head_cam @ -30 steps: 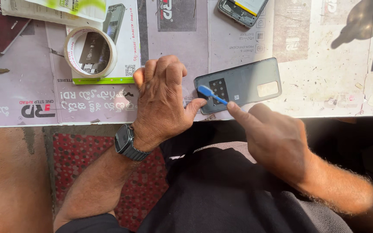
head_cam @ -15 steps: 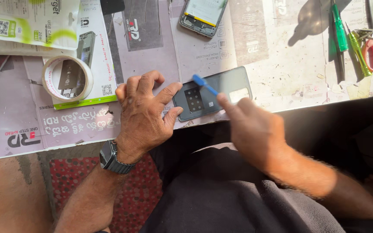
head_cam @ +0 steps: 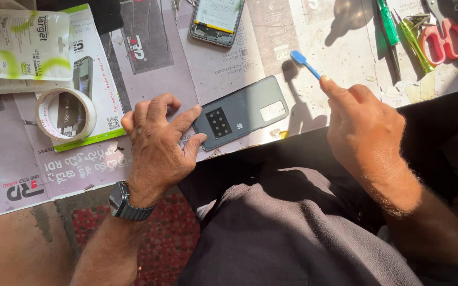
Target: The person scrapes adhesive residue from a smartphone back cover using a green screwdriver, then brushes the surface with a toothbrush. They apply glue from a tube along the edges of the back cover and reattach it to the phone body, pressing the edges to secure the fit.
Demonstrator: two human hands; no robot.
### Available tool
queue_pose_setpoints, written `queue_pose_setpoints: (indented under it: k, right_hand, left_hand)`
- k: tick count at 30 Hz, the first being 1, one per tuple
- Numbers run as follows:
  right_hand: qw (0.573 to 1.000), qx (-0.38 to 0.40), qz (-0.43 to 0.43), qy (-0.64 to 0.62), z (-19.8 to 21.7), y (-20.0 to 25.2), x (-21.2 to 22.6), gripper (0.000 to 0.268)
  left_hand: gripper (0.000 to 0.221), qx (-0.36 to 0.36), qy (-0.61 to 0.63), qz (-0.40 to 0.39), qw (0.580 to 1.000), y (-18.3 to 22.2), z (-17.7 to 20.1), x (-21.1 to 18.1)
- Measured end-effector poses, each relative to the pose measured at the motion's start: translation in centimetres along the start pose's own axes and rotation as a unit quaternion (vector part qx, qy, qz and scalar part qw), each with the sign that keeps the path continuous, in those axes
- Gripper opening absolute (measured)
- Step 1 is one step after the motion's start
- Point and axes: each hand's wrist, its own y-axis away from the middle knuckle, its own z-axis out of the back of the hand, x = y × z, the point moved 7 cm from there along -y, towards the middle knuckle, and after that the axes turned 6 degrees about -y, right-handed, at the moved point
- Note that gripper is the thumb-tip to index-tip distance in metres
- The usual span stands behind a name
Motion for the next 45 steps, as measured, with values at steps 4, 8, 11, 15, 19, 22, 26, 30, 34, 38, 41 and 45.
queue_pose_setpoints:
  k: [4, 8, 11, 15, 19, 22, 26, 30, 34, 38, 41, 45]
  right_hand:
    - [0.993, -0.031, 0.104, -0.049, 1.3, -0.1, 1.4, 0.042]
    - [0.999, -0.016, 0.043, 0.000, 0.8, -0.5, 1.0, 0.032]
    - [0.997, -0.015, 0.080, -0.005, 0.3, 0.1, 1.3, 0.036]
    - [0.997, 0.001, 0.074, -0.005, -0.8, 0.6, 0.3, 0.041]
    - [0.998, -0.019, 0.046, -0.034, -1.4, 1.3, -0.4, 0.038]
    - [0.993, 0.004, 0.114, -0.022, -2.3, 1.9, 0.7, 0.046]
    - [0.996, -0.020, 0.078, -0.038, -1.6, 2.4, -1.3, 0.039]
    - [0.998, 0.003, 0.046, -0.035, -0.7, 3.3, -2.2, 0.031]
    - [0.996, -0.012, 0.059, -0.064, 0.8, 3.4, 0.4, 0.029]
    - [0.992, -0.001, 0.102, -0.080, 1.2, 3.0, 2.8, 0.038]
    - [0.999, 0.013, 0.019, -0.048, 1.0, 2.5, 1.2, 0.030]
    - [0.988, 0.046, 0.120, -0.084, -1.4, 3.8, 4.1, 0.043]
  left_hand:
    - [0.049, 0.006, -0.003, -0.006, 1.000, -0.4, -0.1, -0.3]
    - [0.049, -0.002, -0.013, -0.006, 1.000, 0.1, 0.4, -0.4]
    - [0.049, 0.001, -0.018, -0.006, 1.000, -0.3, 0.2, -0.6]
    - [0.048, 0.011, -0.015, -0.003, 1.000, -0.1, 0.0, -0.5]
    - [0.047, 0.002, -0.019, -0.012, 1.000, -0.1, 0.0, -0.6]
    - [0.047, 0.001, -0.017, -0.012, 1.000, -0.1, 0.1, -0.6]
    - [0.048, 0.004, -0.023, -0.011, 1.000, -0.3, 0.2, -0.8]
    - [0.049, 0.007, -0.024, -0.009, 1.000, -0.2, 0.2, -0.7]
    - [0.048, 0.007, -0.013, -0.014, 1.000, -0.3, -0.1, -0.4]
    - [0.047, 0.000, 0.005, -0.010, 1.000, -0.1, -0.3, 0.1]
    - [0.045, -0.011, 0.007, -0.004, 1.000, 0.2, -0.4, 0.6]
    - [0.042, -0.023, 0.000, -0.019, 1.000, 0.1, -0.7, 0.4]
